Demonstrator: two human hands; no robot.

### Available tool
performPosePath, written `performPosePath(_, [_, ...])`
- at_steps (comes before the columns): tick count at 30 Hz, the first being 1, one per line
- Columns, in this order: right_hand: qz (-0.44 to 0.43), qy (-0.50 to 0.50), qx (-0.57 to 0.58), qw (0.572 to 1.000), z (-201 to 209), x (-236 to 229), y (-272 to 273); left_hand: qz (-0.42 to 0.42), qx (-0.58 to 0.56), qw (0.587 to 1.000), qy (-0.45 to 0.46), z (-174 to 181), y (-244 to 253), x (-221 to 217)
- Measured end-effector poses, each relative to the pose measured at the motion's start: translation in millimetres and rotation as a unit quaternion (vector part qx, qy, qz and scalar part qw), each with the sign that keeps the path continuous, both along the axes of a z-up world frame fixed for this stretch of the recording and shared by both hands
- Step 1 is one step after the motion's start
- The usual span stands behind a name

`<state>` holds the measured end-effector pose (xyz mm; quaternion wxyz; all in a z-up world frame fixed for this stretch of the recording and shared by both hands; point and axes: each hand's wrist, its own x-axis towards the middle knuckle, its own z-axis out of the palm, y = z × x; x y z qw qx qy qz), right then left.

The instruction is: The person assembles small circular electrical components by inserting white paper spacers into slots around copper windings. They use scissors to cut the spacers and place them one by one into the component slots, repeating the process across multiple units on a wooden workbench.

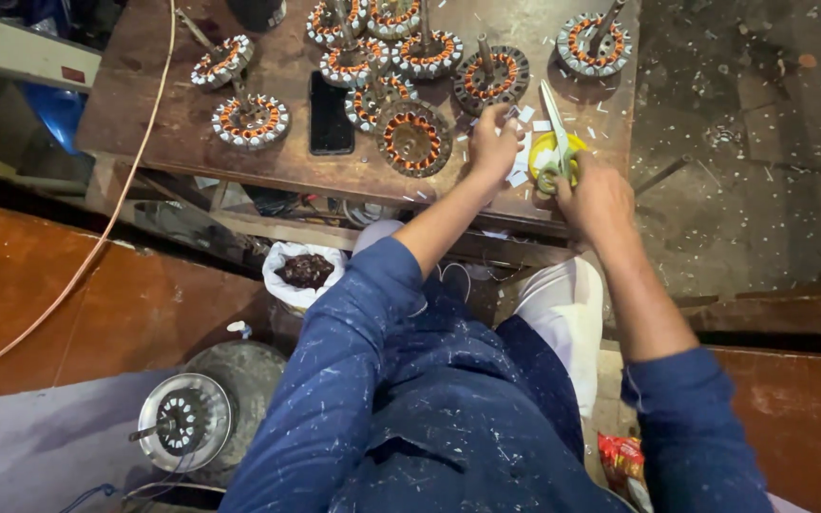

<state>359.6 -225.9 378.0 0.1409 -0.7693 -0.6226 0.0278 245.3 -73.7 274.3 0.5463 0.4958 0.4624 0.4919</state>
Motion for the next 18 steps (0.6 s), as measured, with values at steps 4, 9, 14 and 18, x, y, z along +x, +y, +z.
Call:
performPosePath(4, [0.035, -0.072, -0.082, 0.993, -9, 7, 38, -0.063, -0.133, 0.967, -0.209, -17, 7, -11])
performPosePath(9, [-0.022, 0.031, -0.129, 0.991, -16, 43, 50, -0.062, -0.099, 0.987, -0.106, -11, 2, -21])
performPosePath(14, [-0.075, 0.534, 0.017, 0.842, -24, 58, 3, -0.082, -0.113, 0.982, -0.127, -8, -11, -24])
performPosePath(18, [-0.007, 0.685, 0.017, 0.728, -43, 33, -57, -0.080, -0.086, 0.989, -0.084, -9, -13, -24])
